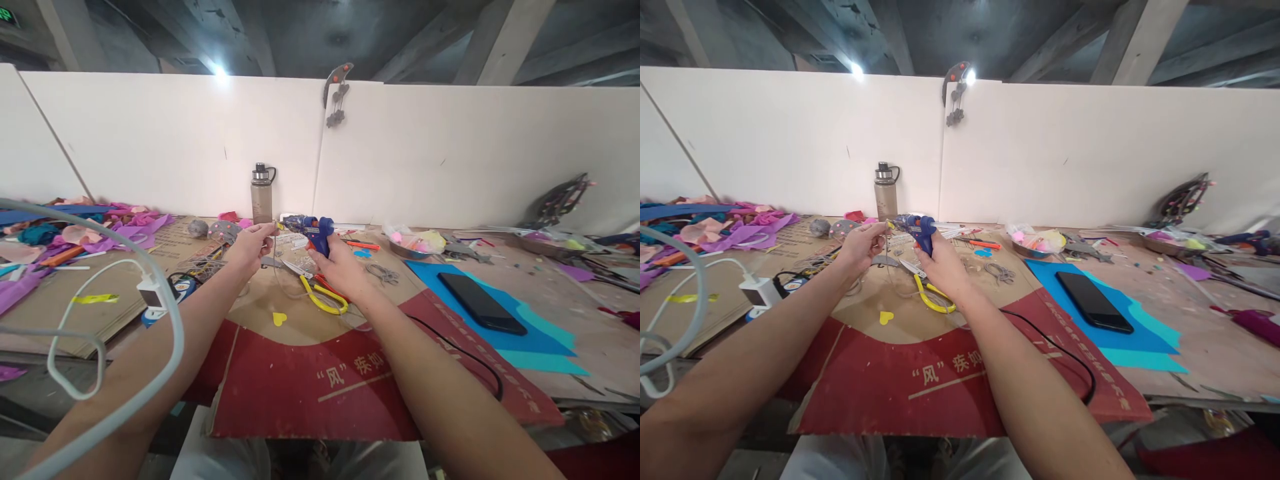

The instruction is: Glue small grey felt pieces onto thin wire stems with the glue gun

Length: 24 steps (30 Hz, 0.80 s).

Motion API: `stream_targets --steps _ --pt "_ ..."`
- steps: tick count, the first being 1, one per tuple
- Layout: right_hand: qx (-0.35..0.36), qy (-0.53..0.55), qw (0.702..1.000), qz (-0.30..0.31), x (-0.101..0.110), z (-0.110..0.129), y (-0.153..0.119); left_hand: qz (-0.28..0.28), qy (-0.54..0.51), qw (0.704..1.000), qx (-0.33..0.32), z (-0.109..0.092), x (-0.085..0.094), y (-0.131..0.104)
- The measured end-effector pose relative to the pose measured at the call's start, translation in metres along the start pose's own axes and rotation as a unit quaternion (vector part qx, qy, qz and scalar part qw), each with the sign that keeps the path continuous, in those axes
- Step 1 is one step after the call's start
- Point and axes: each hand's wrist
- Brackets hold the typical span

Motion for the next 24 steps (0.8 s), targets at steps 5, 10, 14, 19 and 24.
stream_targets --steps 5,10,14,19,24 --pt "0.010 -0.009 1.000 -0.002 -0.0004 0.0008 -0.0004 0.006 0.000 1.000 -0.010 0.0001 -0.0009 -0.0010" --pt "0.018 -0.018 1.000 -0.007 -0.0013 -0.0006 -0.0003 0.005 0.019 0.999 -0.028 -0.0006 -0.0019 -0.0034" --pt "0.026 -0.032 0.999 -0.010 -0.0010 0.0019 -0.0005 0.016 0.038 0.998 -0.045 -0.0019 -0.0029 -0.0064" --pt "0.027 -0.041 0.999 -0.005 -0.0004 0.0054 -0.0013 -0.015 0.039 0.998 -0.049 -0.0025 -0.0039 -0.0066" --pt "0.049 -0.030 0.998 -0.013 -0.0003 0.0063 -0.0021 -0.025 0.016 0.998 -0.049 -0.0028 -0.0028 -0.0042"
Point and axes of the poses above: each hand's wrist, its own y-axis towards the middle knuckle, its own x-axis out of the back of the hand, z = x × y, and after that the axes turned 7 degrees about -z, right-handed
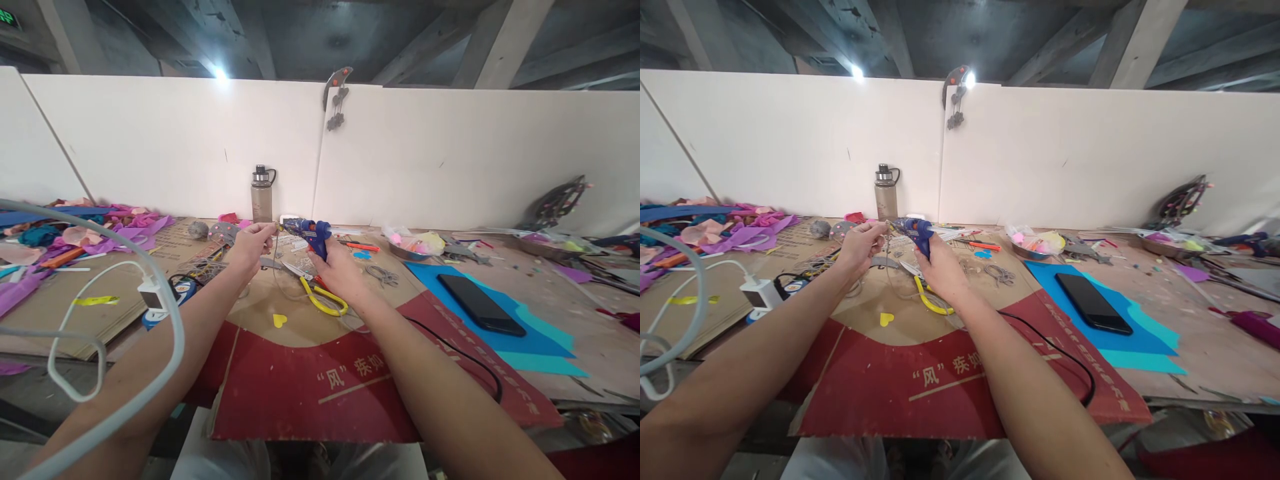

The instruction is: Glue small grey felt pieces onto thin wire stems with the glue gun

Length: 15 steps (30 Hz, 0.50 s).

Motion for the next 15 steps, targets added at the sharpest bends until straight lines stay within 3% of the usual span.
stream_targets --steps 8,15 --pt "0.001 -0.004 1.000 -0.002 0.0000 0.0035 -0.0002 0.025 0.042 0.999 -0.001 -0.0029 -0.0007 -0.0045" --pt "-0.006 -0.008 1.000 0.008 -0.0002 -0.0015 0.0005 0.012 0.018 1.000 0.000 -0.0011 -0.0002 -0.0015"
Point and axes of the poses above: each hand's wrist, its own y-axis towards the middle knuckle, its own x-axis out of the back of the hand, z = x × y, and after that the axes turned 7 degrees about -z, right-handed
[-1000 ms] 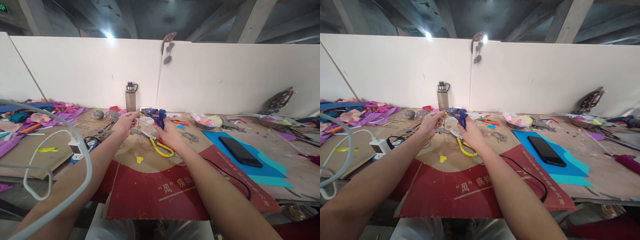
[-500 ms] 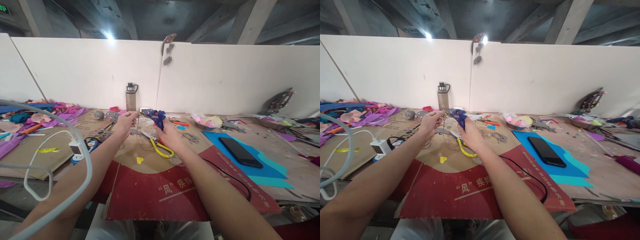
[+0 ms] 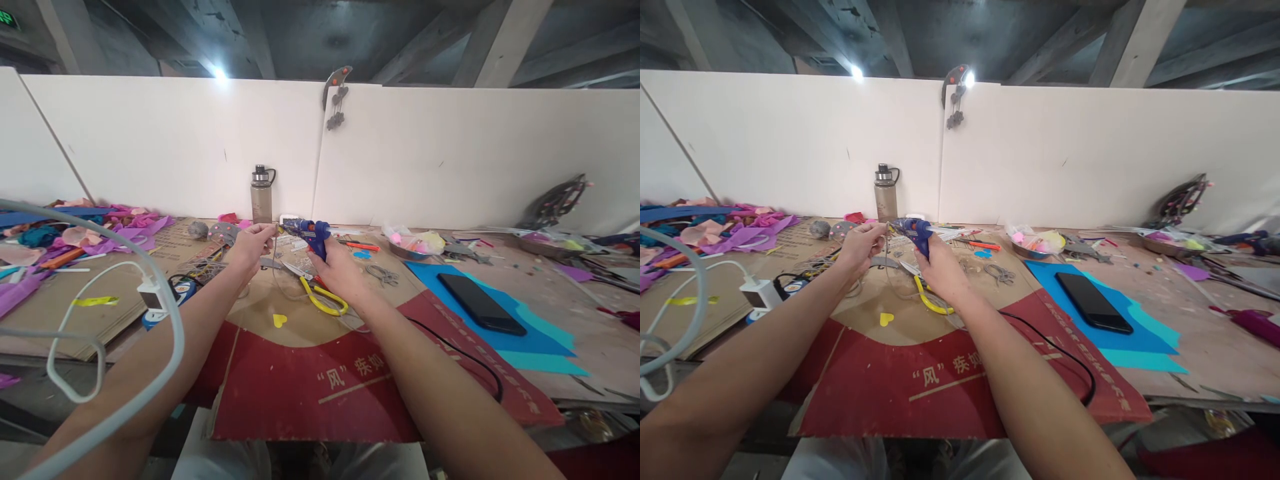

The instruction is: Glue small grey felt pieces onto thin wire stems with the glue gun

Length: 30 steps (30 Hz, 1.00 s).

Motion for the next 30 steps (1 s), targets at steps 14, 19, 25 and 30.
stream_targets --steps 14,19,25,30 --pt "-0.314 0.108 0.943 -0.007 0.005 -0.043 0.013 -0.005 -0.064 0.996 0.064 0.000 0.004 0.004" --pt "-0.333 -0.028 0.942 -0.034 0.018 -0.082 0.011 0.028 0.043 0.997 -0.054 -0.001 -0.008 -0.012" --pt "-0.189 0.002 0.970 -0.150 0.016 -0.054 0.014 0.009 0.183 0.958 -0.219 -0.007 -0.016 -0.030" --pt "-0.196 0.360 0.912 -0.018 -0.021 0.001 0.006 0.017 0.236 0.923 -0.303 -0.008 -0.018 -0.036"
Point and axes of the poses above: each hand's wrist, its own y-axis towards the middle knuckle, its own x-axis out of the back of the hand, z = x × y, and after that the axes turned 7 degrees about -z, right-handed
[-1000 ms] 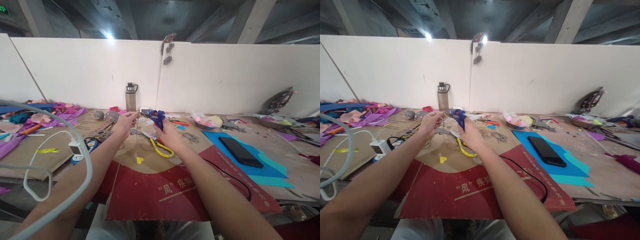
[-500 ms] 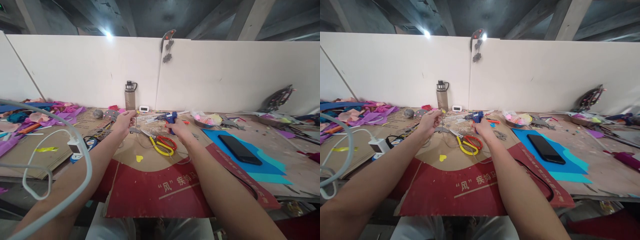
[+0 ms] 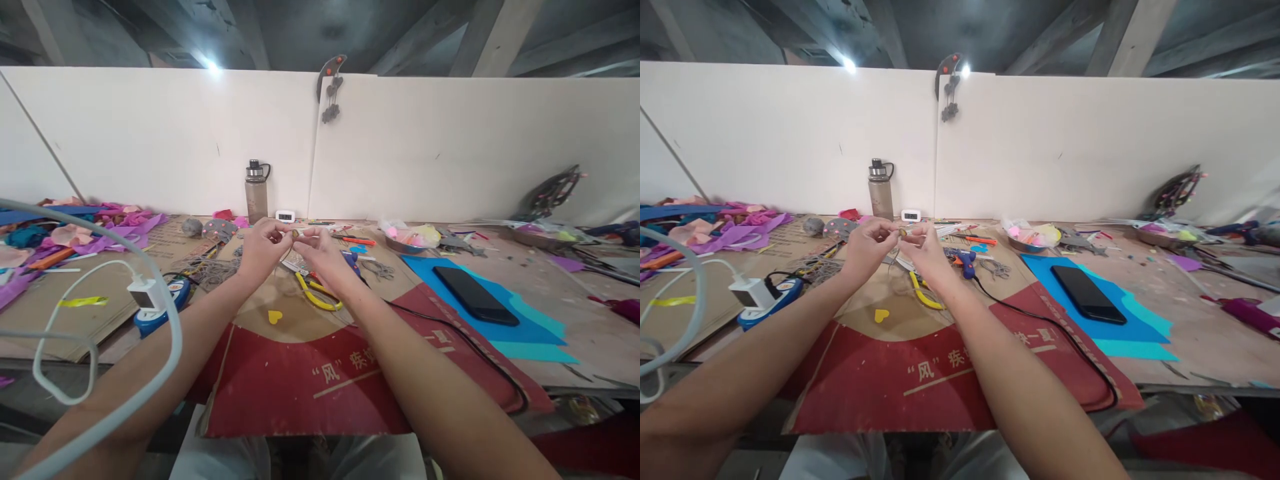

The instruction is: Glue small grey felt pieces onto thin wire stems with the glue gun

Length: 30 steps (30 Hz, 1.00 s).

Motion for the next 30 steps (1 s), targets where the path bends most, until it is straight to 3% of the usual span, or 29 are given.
stream_targets --steps 2,4,6,8,11,13,25,30 --pt "-0.032 0.096 0.994 0.038 -0.011 0.002 -0.007 0.000 0.009 1.000 -0.008 -0.002 0.000 0.000" --pt "-0.052 0.108 0.992 0.039 -0.011 0.004 -0.010 0.003 0.011 1.000 0.011 -0.004 0.000 0.000" --pt "-0.040 0.053 0.998 0.012 -0.006 0.005 -0.008 0.017 -0.005 0.998 0.053 -0.007 0.000 -0.001" --pt "0.022 -0.051 0.998 -0.029 0.000 0.005 -0.004 0.041 -0.047 0.993 0.099 -0.009 -0.001 -0.002" --pt "0.127 -0.203 0.968 -0.077 0.005 0.006 0.000 0.069 -0.124 0.980 0.140 -0.010 -0.003 -0.004" --pt "0.157 -0.250 0.951 -0.090 0.006 0.008 0.000 0.074 -0.160 0.972 0.155 -0.010 -0.005 -0.005" --pt "0.200 -0.271 0.935 -0.116 0.008 0.013 -0.002 0.104 -0.190 0.960 0.176 -0.010 -0.006 -0.005" --pt "0.185 -0.267 0.938 -0.120 0.008 0.014 -0.002 0.105 -0.196 0.958 0.184 -0.014 -0.006 -0.005"
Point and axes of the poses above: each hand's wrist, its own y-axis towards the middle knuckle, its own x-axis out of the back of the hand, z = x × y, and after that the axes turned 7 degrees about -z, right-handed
